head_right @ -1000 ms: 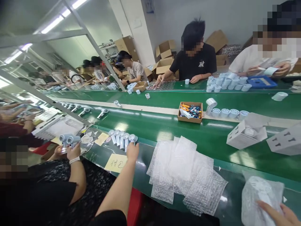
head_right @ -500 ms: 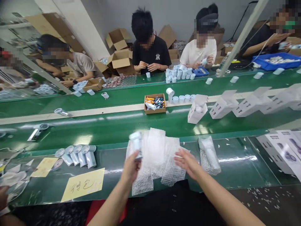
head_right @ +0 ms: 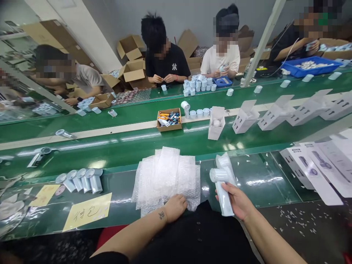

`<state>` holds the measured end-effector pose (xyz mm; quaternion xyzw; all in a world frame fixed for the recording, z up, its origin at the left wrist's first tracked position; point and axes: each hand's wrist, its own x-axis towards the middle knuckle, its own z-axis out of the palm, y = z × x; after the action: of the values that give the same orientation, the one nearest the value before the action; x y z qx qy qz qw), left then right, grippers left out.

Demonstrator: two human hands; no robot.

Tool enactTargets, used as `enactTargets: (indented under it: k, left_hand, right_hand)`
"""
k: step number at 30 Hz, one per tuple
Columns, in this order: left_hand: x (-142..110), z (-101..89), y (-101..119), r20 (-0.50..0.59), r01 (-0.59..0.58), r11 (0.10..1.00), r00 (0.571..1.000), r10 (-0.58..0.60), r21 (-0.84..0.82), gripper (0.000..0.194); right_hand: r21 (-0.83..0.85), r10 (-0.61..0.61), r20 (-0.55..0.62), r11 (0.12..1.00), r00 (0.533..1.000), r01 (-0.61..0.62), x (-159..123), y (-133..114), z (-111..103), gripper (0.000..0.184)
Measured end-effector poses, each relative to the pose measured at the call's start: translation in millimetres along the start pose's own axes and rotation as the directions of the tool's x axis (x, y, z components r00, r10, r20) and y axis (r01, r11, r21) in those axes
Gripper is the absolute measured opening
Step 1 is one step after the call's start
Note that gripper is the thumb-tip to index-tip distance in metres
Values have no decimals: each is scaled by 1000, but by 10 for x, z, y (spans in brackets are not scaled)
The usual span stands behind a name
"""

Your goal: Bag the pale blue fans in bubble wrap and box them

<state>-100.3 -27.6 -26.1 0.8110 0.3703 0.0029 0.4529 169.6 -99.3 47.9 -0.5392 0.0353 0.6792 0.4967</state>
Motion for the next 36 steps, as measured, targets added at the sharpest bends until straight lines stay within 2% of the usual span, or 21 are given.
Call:
enactTargets:
  k: [2,4,6,7,9,11,13,15,17,20,22,24,26,28,30,32,33,34,36]
  left_hand:
    - [119,7,188,-87,63,997,994,-66,-32,16]
    - [237,-28,395,-161,116,990,979,-127,-74,19]
    - [337,-79,592,-199,135,974,965,-171,-183,23]
    - [374,-103,677,-202,129,949,960,-192,-288,23]
    - [421,-143,806,-199,115,815,942,-271,-568,19]
    - [439,-171,879,-199,90,588,891,-408,-804,19]
    - [448,-190,915,-209,54,445,828,-521,-894,24]
    - [457,-205,945,-229,20,402,797,-559,-915,29]
    - [464,-216,992,-273,-12,446,805,-527,-895,28]
    - [449,-228,1074,-323,-24,598,859,-397,-801,24]
    - [419,-237,1106,-294,-1,680,902,-317,-733,20]
    - [383,-245,1111,-268,23,730,922,-280,-683,17]
    - [346,-250,1102,-300,27,780,915,-272,-625,14]
    - [313,-245,1099,-396,-5,859,889,-231,-513,13]
    - [290,-227,1110,-489,-103,947,870,-63,-304,13]
    - [286,-204,1128,-488,-223,972,858,158,-78,13]
    - [292,-195,1138,-464,-255,967,858,222,-9,14]
    - [304,-189,1148,-440,-257,966,865,242,27,14]
    - [336,-195,1170,-423,-204,978,884,198,32,13]
  right_hand:
    - [-19,36,31,999,999,-36,-126,-26,-61,37]
    - [-51,94,119,995,988,-88,-205,-32,-50,42]
    - [-106,163,251,984,954,-141,-223,-23,20,49]
    - [-134,190,305,979,933,-156,-213,-17,65,52]
    - [-174,224,356,970,907,-172,-173,-9,135,54]
    - [-190,221,346,968,912,-162,-139,-15,139,52]
    - [-213,219,328,965,919,-154,-133,-32,71,52]
    - [-223,234,344,961,909,-163,-144,-54,-28,59]
    - [-205,250,394,962,885,-181,-143,-70,-100,69]
    - [-156,222,464,973,857,-168,-82,-81,-105,77]
    - [-151,199,498,978,844,-142,-17,-90,-71,74]
    - [-178,188,511,978,838,-111,33,-108,-45,65]
    - [-224,183,473,971,862,-83,49,-129,-43,53]
    - [-264,172,399,962,901,-67,31,-141,-51,43]
    - [-285,151,329,957,932,-54,-4,-136,-49,45]
    - [-287,109,282,958,953,-25,-40,-121,-23,58]
    - [-294,85,266,956,960,-3,-56,-117,-2,64]
    - [-314,61,254,949,965,23,-71,-119,25,68]
    - [-395,18,243,915,970,82,-97,-148,85,67]
